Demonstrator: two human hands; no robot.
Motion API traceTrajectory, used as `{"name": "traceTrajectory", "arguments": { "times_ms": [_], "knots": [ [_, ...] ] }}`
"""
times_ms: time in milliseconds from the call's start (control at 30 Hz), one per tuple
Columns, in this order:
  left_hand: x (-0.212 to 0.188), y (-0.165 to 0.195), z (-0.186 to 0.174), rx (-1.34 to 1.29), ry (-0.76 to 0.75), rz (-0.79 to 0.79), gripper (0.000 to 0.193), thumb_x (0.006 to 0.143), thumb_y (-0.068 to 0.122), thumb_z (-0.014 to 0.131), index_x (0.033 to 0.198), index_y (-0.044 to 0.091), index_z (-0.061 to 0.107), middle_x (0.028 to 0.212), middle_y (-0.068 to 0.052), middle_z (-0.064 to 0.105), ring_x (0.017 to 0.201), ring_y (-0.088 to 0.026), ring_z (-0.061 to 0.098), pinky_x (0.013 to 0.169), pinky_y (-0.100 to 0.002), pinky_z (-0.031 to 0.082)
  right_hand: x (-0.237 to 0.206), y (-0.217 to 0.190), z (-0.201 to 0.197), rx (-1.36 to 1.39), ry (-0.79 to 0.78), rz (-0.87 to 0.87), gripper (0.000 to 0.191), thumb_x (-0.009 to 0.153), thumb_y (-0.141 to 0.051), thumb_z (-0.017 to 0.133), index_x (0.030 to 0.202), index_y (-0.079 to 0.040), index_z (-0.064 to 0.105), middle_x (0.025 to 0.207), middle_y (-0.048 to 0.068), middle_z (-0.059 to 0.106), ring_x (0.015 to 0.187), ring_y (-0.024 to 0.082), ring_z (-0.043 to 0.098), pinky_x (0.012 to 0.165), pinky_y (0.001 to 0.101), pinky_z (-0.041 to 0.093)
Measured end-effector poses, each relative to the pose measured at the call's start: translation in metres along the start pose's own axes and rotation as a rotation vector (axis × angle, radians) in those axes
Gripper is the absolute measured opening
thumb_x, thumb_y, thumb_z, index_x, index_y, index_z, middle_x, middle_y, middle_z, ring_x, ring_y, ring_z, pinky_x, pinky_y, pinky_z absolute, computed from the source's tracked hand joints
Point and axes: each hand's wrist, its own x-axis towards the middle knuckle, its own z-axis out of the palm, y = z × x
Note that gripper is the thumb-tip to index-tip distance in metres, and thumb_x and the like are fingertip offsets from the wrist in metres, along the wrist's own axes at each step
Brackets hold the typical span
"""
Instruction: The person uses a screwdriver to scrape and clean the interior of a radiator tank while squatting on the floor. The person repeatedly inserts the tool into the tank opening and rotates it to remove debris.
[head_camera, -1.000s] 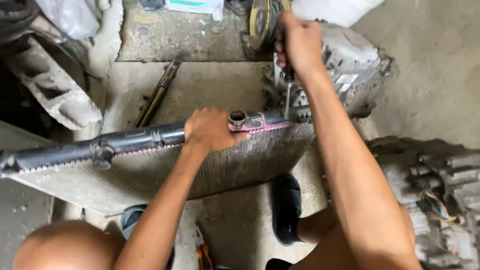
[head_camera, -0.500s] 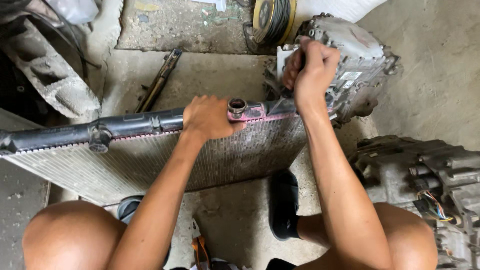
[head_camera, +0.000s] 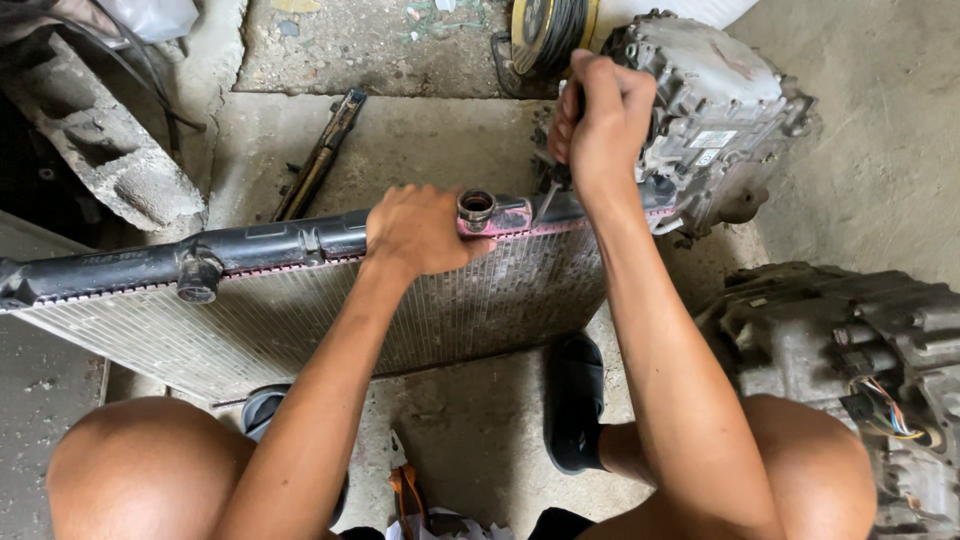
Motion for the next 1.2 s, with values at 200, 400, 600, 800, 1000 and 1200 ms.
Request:
{"name": "traceTrajectory", "arguments": {
  "times_ms": [200,400,600,800,1000,1200],
  "knots": [
    [-0.005,0.003,0.001,0.019,-0.021,-0.014,0.067,0.078,0.067,0.073,0.122,0.017,0.07,0.114,-0.015,0.073,0.11,-0.034,0.068,0.098,-0.044,0.051,0.022,0.005,0.005,-0.01,0.062,0.045,0.047,0.101,-0.032,0.057,0.063,-0.009,0.045,0.05,0.002,0.039,0.037,0.014,0.033,0.036,0.033,0.023],
    [-0.012,0.004,0.005,0.011,0.001,-0.014,0.071,0.078,0.069,0.071,0.127,0.017,0.066,0.107,-0.018,0.073,0.104,-0.034,0.071,0.094,-0.045,0.053,0.039,0.016,0.012,-0.107,0.131,0.08,0.044,0.097,-0.032,0.055,0.06,-0.009,0.045,0.048,0.001,0.039,0.034,0.014,0.035,0.033,0.0336,0.025],
    [-0.013,0.005,0.01,0.003,0.014,-0.003,0.072,0.078,0.068,0.071,0.127,0.015,0.066,0.108,-0.018,0.074,0.104,-0.035,0.071,0.095,-0.045,0.053,0.052,0.026,0.013,-0.159,0.147,0.129,0.046,0.096,-0.035,0.055,0.059,-0.01,0.043,0.047,0.001,0.04,0.034,0.014,0.036,0.032,0.0336,0.025],
    [-0.015,0.008,0.006,0.023,0.023,0.007,0.071,0.077,0.069,0.071,0.126,0.017,0.067,0.111,-0.017,0.073,0.108,-0.036,0.069,0.096,-0.046,0.053,0.067,0.043,0.004,-0.198,0.165,0.175,0.045,0.095,-0.034,0.055,0.058,-0.011,0.045,0.047,0.001,0.042,0.032,0.015,0.037,0.031,0.034,0.028],
    [-0.032,0.017,0.006,0.032,-0.065,0.003,0.085,0.079,0.073,0.065,0.143,0.018,0.054,0.115,-0.016,0.072,0.107,-0.035,0.07,0.095,-0.046,0.054,0.061,0.075,-0.006,-0.262,0.158,0.551,0.036,0.093,-0.03,0.057,0.064,-0.009,0.049,0.05,0.001,0.046,0.036,0.012,0.04,0.034,0.0312,0.032],
    [-0.029,0.008,0.01,0.026,0.008,0.04,0.089,0.078,0.073,0.066,0.146,0.017,0.052,0.117,-0.017,0.071,0.111,-0.036,0.067,0.097,-0.047,0.05,0.055,0.051,0.001,-0.163,0.062,0.438,0.032,0.093,-0.03,0.058,0.07,-0.011,0.049,0.052,-0.002,0.041,0.038,0.011,0.036,0.035,0.0307,0.028]
  ]
}}
